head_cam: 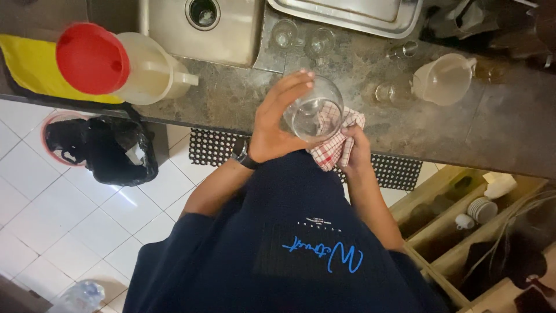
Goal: Wiping and drying glass cups and a metal jigger with a cleaning cloth.
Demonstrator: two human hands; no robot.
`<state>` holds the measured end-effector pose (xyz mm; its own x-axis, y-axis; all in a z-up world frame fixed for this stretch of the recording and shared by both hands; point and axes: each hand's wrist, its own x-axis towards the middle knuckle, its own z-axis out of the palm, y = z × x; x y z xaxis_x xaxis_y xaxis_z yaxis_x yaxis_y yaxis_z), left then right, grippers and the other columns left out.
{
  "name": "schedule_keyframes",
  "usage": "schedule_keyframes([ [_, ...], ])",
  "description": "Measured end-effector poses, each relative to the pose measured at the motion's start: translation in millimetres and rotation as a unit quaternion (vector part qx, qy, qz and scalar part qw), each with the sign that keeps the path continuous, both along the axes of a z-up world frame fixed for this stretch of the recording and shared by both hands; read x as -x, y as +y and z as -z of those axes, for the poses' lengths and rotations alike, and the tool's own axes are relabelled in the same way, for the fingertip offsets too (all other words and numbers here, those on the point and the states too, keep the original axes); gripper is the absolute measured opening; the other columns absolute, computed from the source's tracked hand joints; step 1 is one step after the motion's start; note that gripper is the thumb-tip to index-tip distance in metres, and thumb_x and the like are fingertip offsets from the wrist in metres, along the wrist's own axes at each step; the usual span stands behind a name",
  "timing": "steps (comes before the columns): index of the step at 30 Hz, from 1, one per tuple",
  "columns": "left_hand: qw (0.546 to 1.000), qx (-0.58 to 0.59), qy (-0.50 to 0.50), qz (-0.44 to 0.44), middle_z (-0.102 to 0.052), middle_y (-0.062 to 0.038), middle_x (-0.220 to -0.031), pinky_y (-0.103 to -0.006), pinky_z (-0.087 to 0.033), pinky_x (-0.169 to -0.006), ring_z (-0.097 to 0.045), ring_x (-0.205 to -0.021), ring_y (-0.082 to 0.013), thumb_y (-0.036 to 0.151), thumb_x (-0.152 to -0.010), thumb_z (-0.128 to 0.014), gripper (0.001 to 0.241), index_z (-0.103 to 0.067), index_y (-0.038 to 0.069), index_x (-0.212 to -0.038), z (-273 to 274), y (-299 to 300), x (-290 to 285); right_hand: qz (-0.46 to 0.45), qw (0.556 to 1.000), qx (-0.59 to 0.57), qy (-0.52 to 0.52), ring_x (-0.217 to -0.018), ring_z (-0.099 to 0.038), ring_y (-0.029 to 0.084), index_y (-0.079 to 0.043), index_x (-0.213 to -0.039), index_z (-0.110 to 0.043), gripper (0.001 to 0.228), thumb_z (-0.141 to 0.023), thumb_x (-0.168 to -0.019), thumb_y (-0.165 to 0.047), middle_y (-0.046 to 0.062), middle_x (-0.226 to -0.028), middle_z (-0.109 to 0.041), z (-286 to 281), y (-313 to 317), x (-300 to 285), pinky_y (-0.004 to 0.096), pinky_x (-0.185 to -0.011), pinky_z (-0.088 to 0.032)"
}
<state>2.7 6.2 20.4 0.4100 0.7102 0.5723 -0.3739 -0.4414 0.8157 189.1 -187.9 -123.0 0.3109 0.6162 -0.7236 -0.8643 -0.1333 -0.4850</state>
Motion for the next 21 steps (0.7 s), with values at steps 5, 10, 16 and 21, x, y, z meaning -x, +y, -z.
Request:
schedule_keyframes([
  [5, 0.999, 0.045, 0.024, 0.009, -0.061, -0.021, -0.137, -0.0568, -0.04, -0.116, -0.057, -0.132, -0.0425, 0.028, -0.069, -0.103, 0.083, -0.061, 0.001, -0.135, 2, -5, 1, -0.025, 0.999, -0.024, 0.0, -0.086, -0.075, 0.039, 0.005, -0.129, -0.058, 0.064, -0.065, -0.072, -0.024, 0.021, -0.093, -0.07, -67, 31, 23, 0.056, -0.084, -0.064],
  [10, 0.989, 0.145, 0.016, 0.031, -0.059, -0.018, -0.143, -0.0549, -0.036, -0.119, -0.054, -0.137, -0.0342, 0.023, -0.065, -0.106, 0.093, -0.056, 0.005, -0.141, 8, -12, 2, -0.038, 0.998, -0.015, -0.042, -0.083, -0.076, 0.036, 0.005, -0.129, -0.057, 0.065, -0.066, -0.072, -0.025, 0.021, -0.093, -0.073, -31, 15, 11, 0.053, -0.084, -0.064],
  [16, 0.987, 0.157, 0.019, 0.034, -0.059, -0.016, -0.139, -0.0499, -0.038, -0.119, -0.056, -0.136, -0.0317, 0.02, -0.06, -0.108, 0.094, -0.055, 0.006, -0.136, 13, -16, 1, -0.008, 1.0, -0.014, -0.02, -0.088, -0.073, 0.042, 0.009, -0.142, -0.048, 0.089, -0.063, -0.06, -0.023, 0.029, -0.106, -0.069, -111, 46, 48, 0.055, -0.088, -0.062],
  [21, 0.985, 0.162, -0.027, 0.049, -0.059, -0.019, -0.136, -0.0518, -0.037, -0.119, -0.055, -0.135, -0.033, 0.016, -0.061, -0.107, 0.093, -0.053, 0.003, -0.135, 22, -19, -6, 0.006, 0.995, -0.052, -0.08, -0.096, -0.072, 0.042, 0.009, -0.145, -0.043, 0.093, -0.063, -0.059, -0.02, 0.025, -0.109, -0.07, -93, 29, 52, 0.058, -0.095, -0.058],
])
